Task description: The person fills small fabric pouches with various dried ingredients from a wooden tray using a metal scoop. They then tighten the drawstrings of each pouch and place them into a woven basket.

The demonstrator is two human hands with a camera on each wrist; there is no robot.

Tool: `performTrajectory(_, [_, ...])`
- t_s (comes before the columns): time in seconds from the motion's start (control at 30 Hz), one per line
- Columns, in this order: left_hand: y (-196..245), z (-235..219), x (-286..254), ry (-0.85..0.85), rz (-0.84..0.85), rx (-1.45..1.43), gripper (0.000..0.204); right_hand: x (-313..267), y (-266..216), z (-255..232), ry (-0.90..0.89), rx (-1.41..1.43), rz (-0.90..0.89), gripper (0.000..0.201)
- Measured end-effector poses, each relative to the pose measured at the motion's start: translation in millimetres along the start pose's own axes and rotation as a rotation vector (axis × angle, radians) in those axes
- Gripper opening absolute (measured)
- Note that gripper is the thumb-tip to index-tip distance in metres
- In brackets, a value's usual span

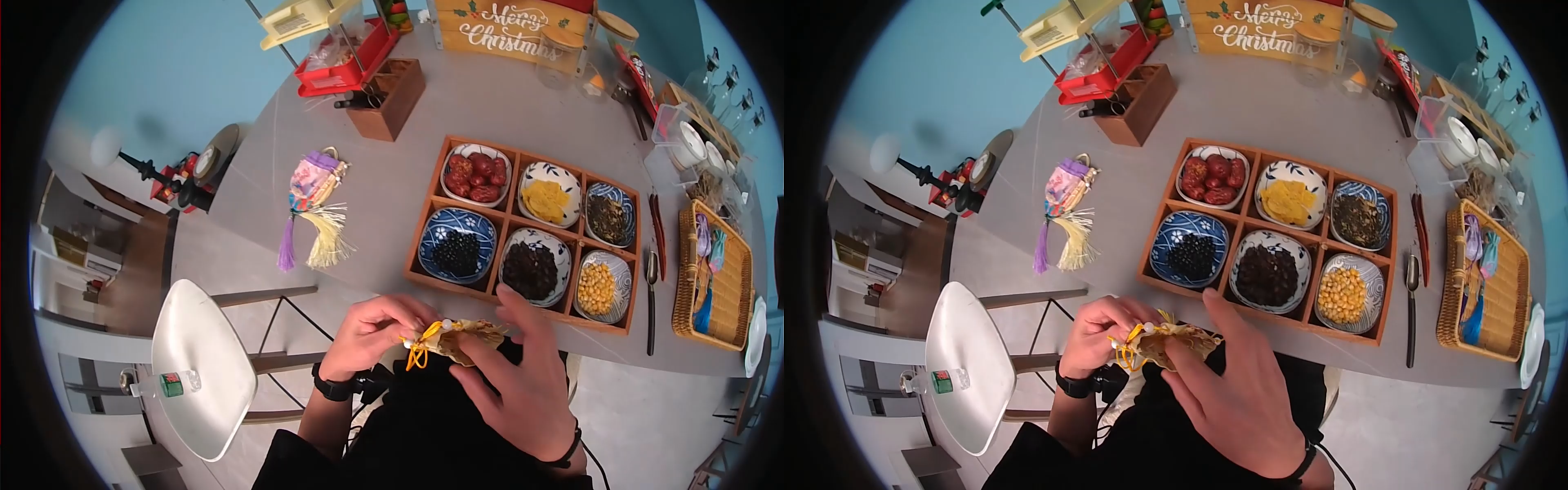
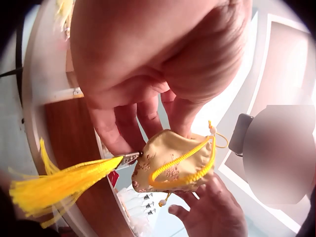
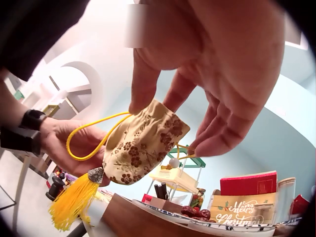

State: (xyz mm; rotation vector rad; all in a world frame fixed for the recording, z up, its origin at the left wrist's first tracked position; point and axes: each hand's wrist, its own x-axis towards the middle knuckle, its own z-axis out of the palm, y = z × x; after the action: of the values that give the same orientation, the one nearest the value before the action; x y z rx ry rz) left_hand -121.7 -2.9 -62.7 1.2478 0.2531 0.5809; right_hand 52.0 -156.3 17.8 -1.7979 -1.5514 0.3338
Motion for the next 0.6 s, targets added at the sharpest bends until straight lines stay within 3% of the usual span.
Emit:
performTrajectory(0.1, [-11.2,5.5,-4.5,-0.045,-0.017,-0.024,0.008,1.2,14.2,3.7,-0.102,-0.024,-0.065,0.02])
performTrajectory(0.17, [-3.2,20.0,-1.7,0.237,-0.152,-0.153,0.02,1.5,13.3,0.5,-0.065,-0.009,-0.046,0.018])
performTrajectory(0.2, [-0.6,16.9,-1.0,0.243,-0.141,-0.184,0.046,0.8,12.9,-0.8,-0.026,0.007,-0.032,0.017])
performTrajectory(0.23, [4.2,22.2,-3.8,0.239,-0.149,-0.191,0.046,0.0,13.2,-0.5,-0.028,0.004,-0.021,0.017])
performTrajectory(0.3, [17.5,36.0,-11.3,0.231,0.07,0.456,0.074,0.3,13.3,3.2,0.036,-0.014,-0.009,0.017])
performTrajectory(0.33, [17.5,38.8,-15.9,0.129,0.084,0.67,0.097,-0.9,12.5,5.9,0.033,-0.015,-0.003,0.017])
performTrajectory(0.37, [23.3,53.0,-13.0,0.082,0.084,0.892,0.1,-1.9,11.4,8.8,0.019,0.024,0.034,0.017])
performTrajectory(0.43, [16.9,75.0,-6.3,0.09,0.068,1.019,0.102,-4.4,5.8,15.0,-0.003,0.067,0.07,0.017])
performTrajectory(0.5, [-8.6,75.2,-12.4,0.134,0.047,0.953,0.1,-9.5,-0.3,18.8,-0.033,0.185,0.179,0.019])
performTrajectory(0.53, [-18.6,72.2,-12.0,0.171,0.041,0.893,0.098,-13.5,2.6,20.3,-0.077,0.185,0.141,0.031])
performTrajectory(0.57, [-20.6,69.5,-12.3,0.16,0.038,0.889,0.098,-14.4,3.5,16.3,-0.071,0.184,0.151,0.031])
performTrajectory(0.6, [-20.6,65.1,-12.6,0.088,-0.01,0.78,0.096,-13.1,4.3,8.8,-0.161,0.221,0.099,0.04])
